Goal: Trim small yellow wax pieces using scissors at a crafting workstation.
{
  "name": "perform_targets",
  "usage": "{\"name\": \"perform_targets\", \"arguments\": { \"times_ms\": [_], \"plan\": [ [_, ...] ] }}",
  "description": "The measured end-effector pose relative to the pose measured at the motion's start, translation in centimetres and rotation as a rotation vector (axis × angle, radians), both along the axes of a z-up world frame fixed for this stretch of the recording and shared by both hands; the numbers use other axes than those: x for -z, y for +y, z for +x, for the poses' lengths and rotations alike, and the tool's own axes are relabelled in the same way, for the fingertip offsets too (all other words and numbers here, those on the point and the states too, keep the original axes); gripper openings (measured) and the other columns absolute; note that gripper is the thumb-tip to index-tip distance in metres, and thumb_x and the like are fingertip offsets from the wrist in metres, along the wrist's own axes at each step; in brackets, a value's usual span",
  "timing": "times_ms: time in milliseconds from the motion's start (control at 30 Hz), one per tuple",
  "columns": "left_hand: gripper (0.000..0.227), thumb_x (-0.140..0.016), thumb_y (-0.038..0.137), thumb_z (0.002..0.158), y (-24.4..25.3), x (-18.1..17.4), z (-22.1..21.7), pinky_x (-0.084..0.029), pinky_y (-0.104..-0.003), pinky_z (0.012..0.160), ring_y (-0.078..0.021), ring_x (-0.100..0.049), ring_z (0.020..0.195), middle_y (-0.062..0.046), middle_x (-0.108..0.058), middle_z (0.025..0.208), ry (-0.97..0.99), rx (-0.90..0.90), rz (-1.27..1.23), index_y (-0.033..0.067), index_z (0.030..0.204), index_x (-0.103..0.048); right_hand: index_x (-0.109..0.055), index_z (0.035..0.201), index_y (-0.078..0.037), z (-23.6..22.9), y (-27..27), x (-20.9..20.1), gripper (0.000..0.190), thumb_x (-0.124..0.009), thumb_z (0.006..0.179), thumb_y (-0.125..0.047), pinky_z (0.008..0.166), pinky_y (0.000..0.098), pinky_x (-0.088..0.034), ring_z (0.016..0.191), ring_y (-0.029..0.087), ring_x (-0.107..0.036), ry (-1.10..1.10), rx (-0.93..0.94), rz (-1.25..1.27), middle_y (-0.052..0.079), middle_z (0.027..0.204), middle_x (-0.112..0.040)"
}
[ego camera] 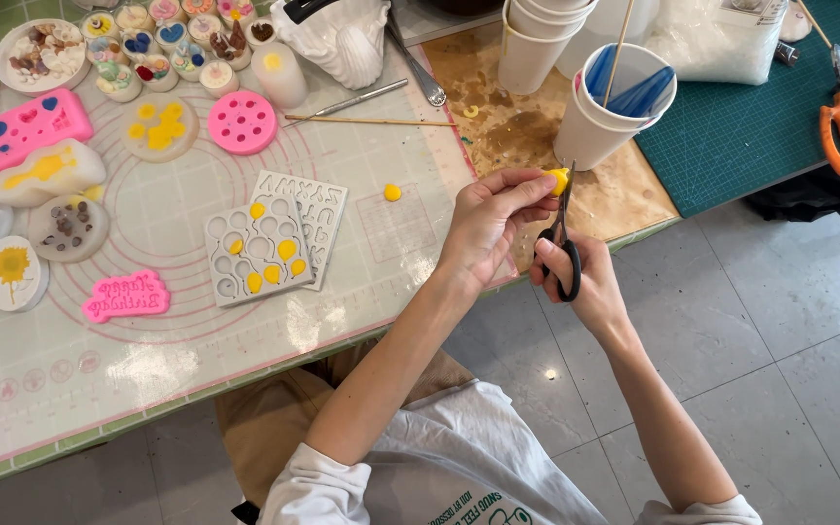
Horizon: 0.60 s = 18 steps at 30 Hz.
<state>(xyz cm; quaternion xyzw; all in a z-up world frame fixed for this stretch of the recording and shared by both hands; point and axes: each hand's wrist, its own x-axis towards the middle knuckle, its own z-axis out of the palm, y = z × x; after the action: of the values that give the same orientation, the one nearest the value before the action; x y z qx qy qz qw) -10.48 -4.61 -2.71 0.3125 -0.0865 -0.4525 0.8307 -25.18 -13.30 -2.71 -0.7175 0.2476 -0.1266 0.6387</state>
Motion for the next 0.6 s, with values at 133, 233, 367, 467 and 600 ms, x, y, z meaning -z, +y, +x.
{"name": "perform_targets", "arguments": {
  "times_ms": [133, 233, 367, 467, 600],
  "plan": [
    [0.021, -0.073, 0.004, 0.093, 0.1, -0.2, 0.2, -0.062, -0.031, 0.082, -0.0208, -0.074, 0.089, -0.017, -0.075, 0.104, -0.014, -0.002, 0.010, -0.0059, 0.110, -0.070, -0.065, 0.083, -0.006, 0.1, 0.2, -0.8, 0.034, -0.063, 0.097, -0.037, 0.043, 0.0231, -0.036, 0.048, 0.005, -0.048, 0.021, 0.027, -0.034, 0.002, 0.062, -0.060],
    [0.020, -0.072, 0.004, 0.093, 0.2, -0.1, 0.5, -0.061, -0.031, 0.082, -0.0216, -0.074, 0.089, -0.018, -0.075, 0.104, -0.027, 0.010, 0.000, -0.0067, 0.111, -0.070, -0.064, 0.078, -0.006, -0.1, 0.1, -0.9, 0.035, -0.065, 0.096, -0.036, 0.041, 0.0236, -0.033, 0.046, 0.005, -0.046, 0.041, 0.040, -0.036, 0.001, 0.059, -0.059],
    [0.020, -0.072, 0.003, 0.093, 0.2, 0.2, 1.3, -0.062, -0.032, 0.082, -0.0232, -0.075, 0.088, -0.019, -0.075, 0.104, -0.029, 0.033, 0.005, -0.0074, 0.110, -0.070, -0.062, 0.070, -0.007, -0.3, -0.2, -1.4, 0.039, -0.066, 0.096, -0.036, 0.041, 0.0238, -0.030, 0.046, 0.005, -0.042, 0.081, 0.026, -0.082, -0.001, 0.056, -0.056],
    [0.019, -0.072, 0.002, 0.093, 0.2, 0.3, 1.9, -0.062, -0.033, 0.083, -0.0238, -0.075, 0.088, -0.019, -0.075, 0.103, -0.050, 0.047, -0.005, -0.0075, 0.109, -0.070, -0.061, 0.068, -0.007, -0.5, -0.8, -1.3, 0.041, -0.067, 0.096, -0.036, 0.044, 0.0239, -0.029, 0.048, 0.004, -0.042, 0.084, -0.003, -0.115, -0.003, 0.055, -0.054],
    [0.019, -0.074, 0.002, 0.092, 0.2, 0.3, 2.7, -0.062, -0.034, 0.082, -0.0246, -0.075, 0.086, -0.019, -0.075, 0.100, -0.089, 0.080, 0.000, -0.0080, 0.108, -0.071, -0.063, 0.067, -0.007, -0.7, -1.3, -2.1, 0.040, -0.070, 0.094, -0.036, 0.046, 0.0254, -0.029, 0.050, 0.005, -0.042, 0.114, -0.039, -0.145, -0.003, 0.055, -0.053]
  ]
}}
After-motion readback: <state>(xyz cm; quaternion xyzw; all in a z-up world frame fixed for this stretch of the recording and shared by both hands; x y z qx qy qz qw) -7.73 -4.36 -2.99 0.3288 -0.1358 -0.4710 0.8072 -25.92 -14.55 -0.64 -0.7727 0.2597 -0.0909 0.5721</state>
